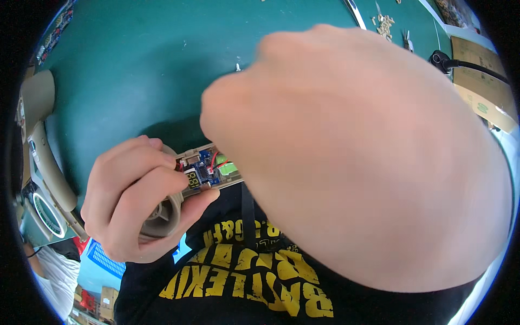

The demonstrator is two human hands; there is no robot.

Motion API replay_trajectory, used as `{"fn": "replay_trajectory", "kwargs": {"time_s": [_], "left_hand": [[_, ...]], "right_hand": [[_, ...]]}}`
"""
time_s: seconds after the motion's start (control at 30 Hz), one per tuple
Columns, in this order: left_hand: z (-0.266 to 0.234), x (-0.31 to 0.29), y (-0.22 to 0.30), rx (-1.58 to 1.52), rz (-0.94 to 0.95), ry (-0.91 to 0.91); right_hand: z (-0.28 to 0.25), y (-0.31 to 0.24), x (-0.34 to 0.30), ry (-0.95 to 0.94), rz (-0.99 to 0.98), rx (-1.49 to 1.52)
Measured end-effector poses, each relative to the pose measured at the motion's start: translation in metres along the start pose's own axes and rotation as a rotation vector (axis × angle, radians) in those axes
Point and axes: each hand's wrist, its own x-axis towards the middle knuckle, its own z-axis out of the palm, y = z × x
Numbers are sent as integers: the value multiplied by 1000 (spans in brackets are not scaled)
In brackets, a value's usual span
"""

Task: Assembling handheld portable fans by putting together the plastic housing, motor, battery, and circuit board using hand tools.

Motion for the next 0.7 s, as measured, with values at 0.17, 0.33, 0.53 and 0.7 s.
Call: {"fn": "replay_trajectory", "kwargs": {"time_s": [0.17, 0.33, 0.53, 0.7], "left_hand": [[-6, 2, 6, 18, -47, -27], [-6, 5, 6, 25, -50, -74], [4, 1, 4, 52, 5, 59], [1, 5, 9, 125, 0, 35]], "right_hand": [[16, 4, 7, 251, -80, -72], [17, 4, 4, 247, -57, -41], [10, -5, 5, 173, -11, -62], [9, -18, -4, 153, 41, -146]]}}
